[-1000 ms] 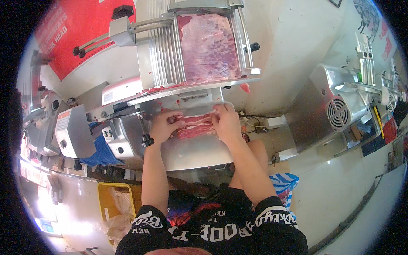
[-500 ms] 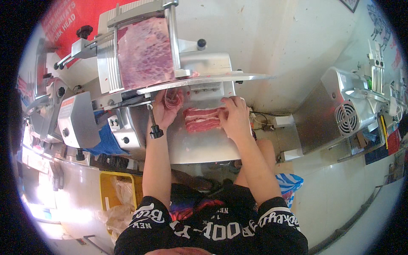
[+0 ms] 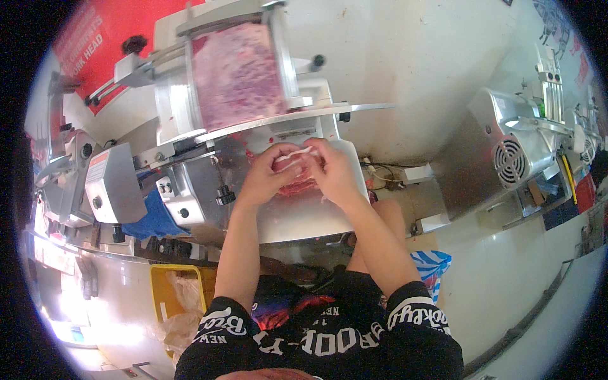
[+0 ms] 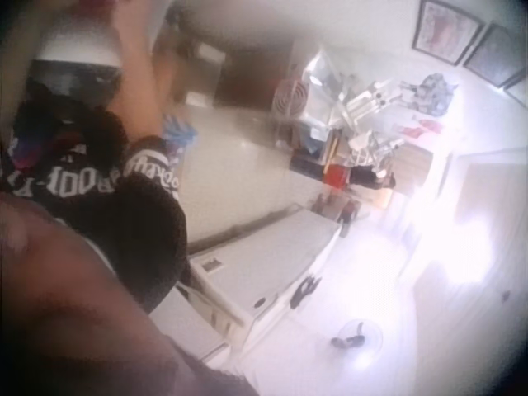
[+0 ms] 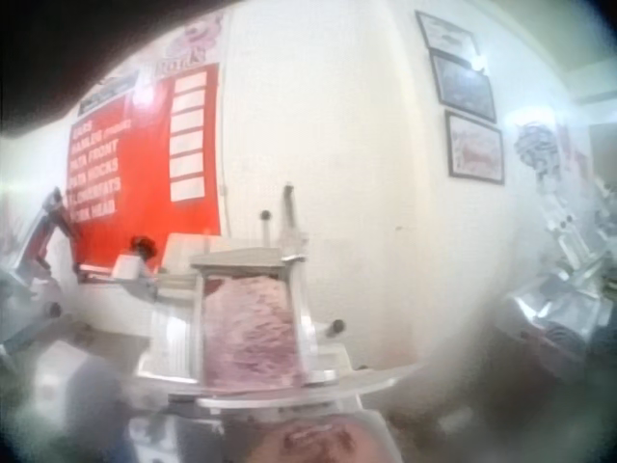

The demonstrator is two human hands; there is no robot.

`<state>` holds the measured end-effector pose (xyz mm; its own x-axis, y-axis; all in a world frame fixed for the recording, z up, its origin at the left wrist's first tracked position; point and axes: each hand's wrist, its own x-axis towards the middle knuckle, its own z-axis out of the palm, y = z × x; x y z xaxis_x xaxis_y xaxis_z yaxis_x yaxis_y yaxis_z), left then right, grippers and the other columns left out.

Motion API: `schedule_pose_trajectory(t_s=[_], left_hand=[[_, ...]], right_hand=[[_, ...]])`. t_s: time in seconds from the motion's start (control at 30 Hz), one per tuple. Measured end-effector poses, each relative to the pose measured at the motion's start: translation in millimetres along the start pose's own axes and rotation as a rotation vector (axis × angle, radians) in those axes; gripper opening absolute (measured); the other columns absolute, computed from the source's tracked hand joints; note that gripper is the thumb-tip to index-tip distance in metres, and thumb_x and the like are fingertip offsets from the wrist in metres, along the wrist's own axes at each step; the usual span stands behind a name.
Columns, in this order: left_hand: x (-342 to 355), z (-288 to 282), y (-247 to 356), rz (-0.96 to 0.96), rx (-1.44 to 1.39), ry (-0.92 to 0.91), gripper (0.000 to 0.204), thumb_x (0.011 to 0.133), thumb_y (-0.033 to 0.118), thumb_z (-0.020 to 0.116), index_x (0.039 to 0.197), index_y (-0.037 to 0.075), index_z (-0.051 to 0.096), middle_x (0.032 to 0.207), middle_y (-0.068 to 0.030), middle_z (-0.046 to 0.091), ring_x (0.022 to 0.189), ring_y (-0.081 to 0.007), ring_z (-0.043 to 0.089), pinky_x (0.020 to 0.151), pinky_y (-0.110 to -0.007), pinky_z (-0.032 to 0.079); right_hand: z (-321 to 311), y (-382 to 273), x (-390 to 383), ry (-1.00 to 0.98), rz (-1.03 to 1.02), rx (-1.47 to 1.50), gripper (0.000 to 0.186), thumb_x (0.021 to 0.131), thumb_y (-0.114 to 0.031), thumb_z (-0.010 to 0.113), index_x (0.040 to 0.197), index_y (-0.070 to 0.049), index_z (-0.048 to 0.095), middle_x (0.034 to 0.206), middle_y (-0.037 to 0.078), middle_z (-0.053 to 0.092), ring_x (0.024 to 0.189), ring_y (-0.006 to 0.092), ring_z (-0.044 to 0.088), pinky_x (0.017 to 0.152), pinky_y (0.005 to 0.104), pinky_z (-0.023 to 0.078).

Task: The person sits on the floor and uses a meat slicer to cut a large piece of meat into thin slices. They repeatedly feed the meat through the slicer, collect the slices, and place them into a plastic bag.

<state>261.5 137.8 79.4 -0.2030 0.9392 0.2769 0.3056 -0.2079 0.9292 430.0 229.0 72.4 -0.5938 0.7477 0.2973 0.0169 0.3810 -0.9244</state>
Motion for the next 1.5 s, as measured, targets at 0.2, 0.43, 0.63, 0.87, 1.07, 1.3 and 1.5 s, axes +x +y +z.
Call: schedule_pose_trajectory(t_s=[0.2,0.43,0.63,0.87,1.07,1.3,1.5], left_hand=[[0.9,-44.0,-8.8,-0.200,0.542,-0.030,0.048,0.085,0.017,0.079,0.129,0.005,0.061,0.117,-0.0071,0.069,0.101,-0.0205,0.066,0.091,-0.035,0.052],[16.5,-57.6,-20.2,-0.151,-0.952,0.439,0.027,0.095,0.013,0.067,0.119,0.001,0.062,0.116,-0.0111,0.066,0.108,-0.0272,0.066,0.089,-0.038,0.057],[26.7,-62.9,-31.4,-0.201,-1.382,0.439,0.020,0.099,0.011,0.061,0.115,-0.001,0.063,0.116,-0.0161,0.065,0.110,-0.0311,0.065,0.087,-0.041,0.061],[18.4,-71.3,-61.7,-0.256,-1.496,0.447,0.022,0.097,0.017,0.065,0.113,0.002,0.066,0.113,-0.0122,0.069,0.105,-0.0297,0.065,0.078,-0.035,0.058],[9.8,-59.5,-54.6,-0.248,-0.933,0.582,0.031,0.093,0.003,0.066,0.122,0.013,0.062,0.101,-0.0024,0.071,0.081,-0.0136,0.063,0.062,-0.024,0.050],[-13.0,-7.7,10.2,-0.222,-0.210,0.036,0.037,0.086,0.014,0.079,0.118,0.002,0.065,0.099,-0.0069,0.070,0.092,-0.0113,0.063,0.079,-0.027,0.052],[-5.4,-20.3,-11.7,-0.120,0.382,0.086,0.038,0.085,0.022,0.081,0.113,0.001,0.067,0.099,-0.0089,0.070,0.090,-0.0187,0.066,0.080,-0.033,0.053]], right_hand=[[-29.4,36.3,-1.6,0.159,-0.161,-0.676,0.033,0.087,-0.014,0.069,0.119,-0.010,0.066,0.106,0.013,0.064,0.097,0.0337,0.062,0.084,0.0488,0.047],[-18.3,32.9,-4.8,0.192,-0.229,-0.712,0.033,0.083,-0.014,0.070,0.116,-0.012,0.068,0.116,0.011,0.060,0.112,0.0334,0.055,0.092,0.0491,0.042],[-17.6,36.7,-4.7,0.187,-0.242,-0.685,0.033,0.083,-0.014,0.070,0.116,-0.012,0.068,0.116,0.011,0.060,0.113,0.0330,0.055,0.092,0.0488,0.042],[-16.9,35.6,-4.8,0.193,-0.252,-0.649,0.032,0.084,-0.016,0.071,0.116,-0.011,0.067,0.114,0.012,0.061,0.111,0.0338,0.057,0.091,0.0489,0.042],[-15.1,12.3,-0.7,0.158,-0.321,-0.483,0.040,0.090,-0.022,0.071,0.126,-0.006,0.061,0.120,0.016,0.062,0.112,0.0352,0.059,0.091,0.0465,0.048],[8.5,-16.1,9.7,-0.028,-0.077,0.045,0.041,0.094,-0.025,0.071,0.126,-0.001,0.061,0.108,0.017,0.070,0.094,0.0281,0.070,0.078,0.0385,0.056],[-16.0,5.4,8.1,0.056,-0.066,-0.316,0.033,0.088,-0.016,0.072,0.118,-0.002,0.066,0.104,0.018,0.068,0.095,0.0337,0.067,0.082,0.0432,0.055]])
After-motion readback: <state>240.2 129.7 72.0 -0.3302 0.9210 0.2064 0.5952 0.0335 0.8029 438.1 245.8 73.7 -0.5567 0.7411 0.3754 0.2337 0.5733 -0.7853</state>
